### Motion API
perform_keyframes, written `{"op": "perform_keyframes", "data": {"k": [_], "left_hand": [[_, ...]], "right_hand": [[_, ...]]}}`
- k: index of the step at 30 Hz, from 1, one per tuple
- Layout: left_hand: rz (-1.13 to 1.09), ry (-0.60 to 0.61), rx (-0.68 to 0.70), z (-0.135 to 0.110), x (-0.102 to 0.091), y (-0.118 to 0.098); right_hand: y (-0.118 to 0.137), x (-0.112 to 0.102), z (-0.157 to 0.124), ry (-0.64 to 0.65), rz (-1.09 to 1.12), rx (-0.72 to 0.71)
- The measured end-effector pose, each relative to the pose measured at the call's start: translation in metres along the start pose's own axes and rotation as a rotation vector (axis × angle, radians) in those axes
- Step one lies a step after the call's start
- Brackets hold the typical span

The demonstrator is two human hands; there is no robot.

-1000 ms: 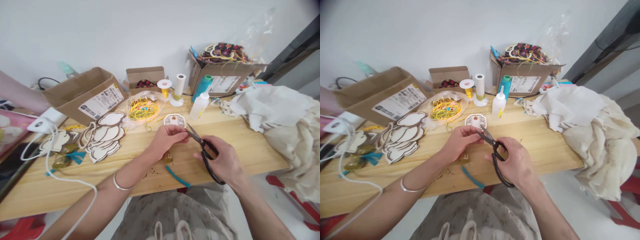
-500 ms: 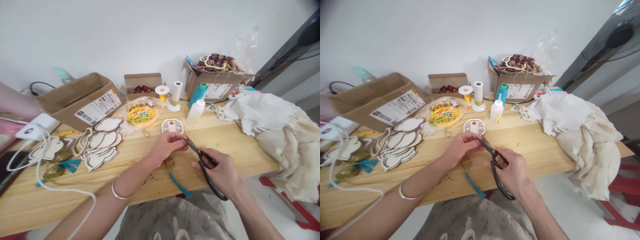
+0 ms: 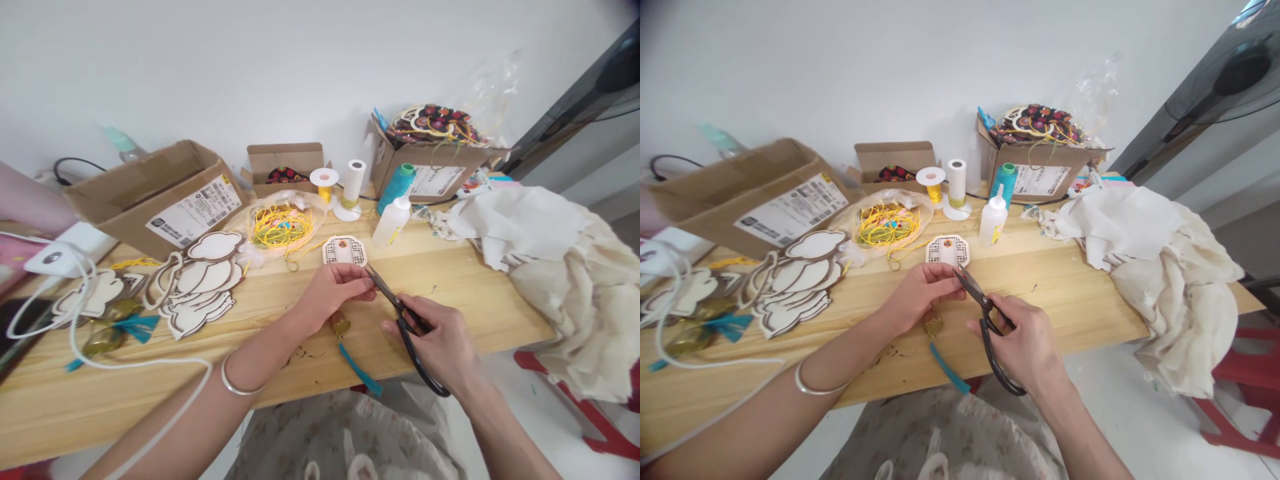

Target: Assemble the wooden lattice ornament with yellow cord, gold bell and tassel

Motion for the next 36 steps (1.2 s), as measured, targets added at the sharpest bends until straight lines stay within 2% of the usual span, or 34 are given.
{"op": "perform_keyframes", "data": {"k": [22, 25, 27, 31, 36], "left_hand": [[0.041, 0.032, -0.009, -0.001, 0.002, 0.001], [0.056, 0.031, -0.018, -0.001, 0.003, 0.001], [0.074, 0.017, -0.022, -0.001, 0.002, 0.001], [0.160, 0.003, 0.011, -0.002, 0.001, -0.002], [0.328, -0.005, 0.063, -0.003, 0.003, -0.006]], "right_hand": [[-0.005, -0.002, -0.005, -0.031, 0.008, -0.008], [-0.018, -0.006, -0.006, -0.023, 0.090, 0.072], [-0.026, -0.015, -0.005, -0.062, 0.174, 0.140], [-0.021, -0.030, 0.003, -0.163, 0.358, 0.170], [-0.004, -0.014, 0.021, -0.105, 0.575, 0.136]]}}
Point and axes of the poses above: each hand's wrist, its own z-axis towards the middle knuckle, its own x-axis out of the palm, y = z × x, the point moved 8 cm from there along z, towards the middle knuckle, and after that the axes turned 4 degrees about y, right-handed, at the moved point
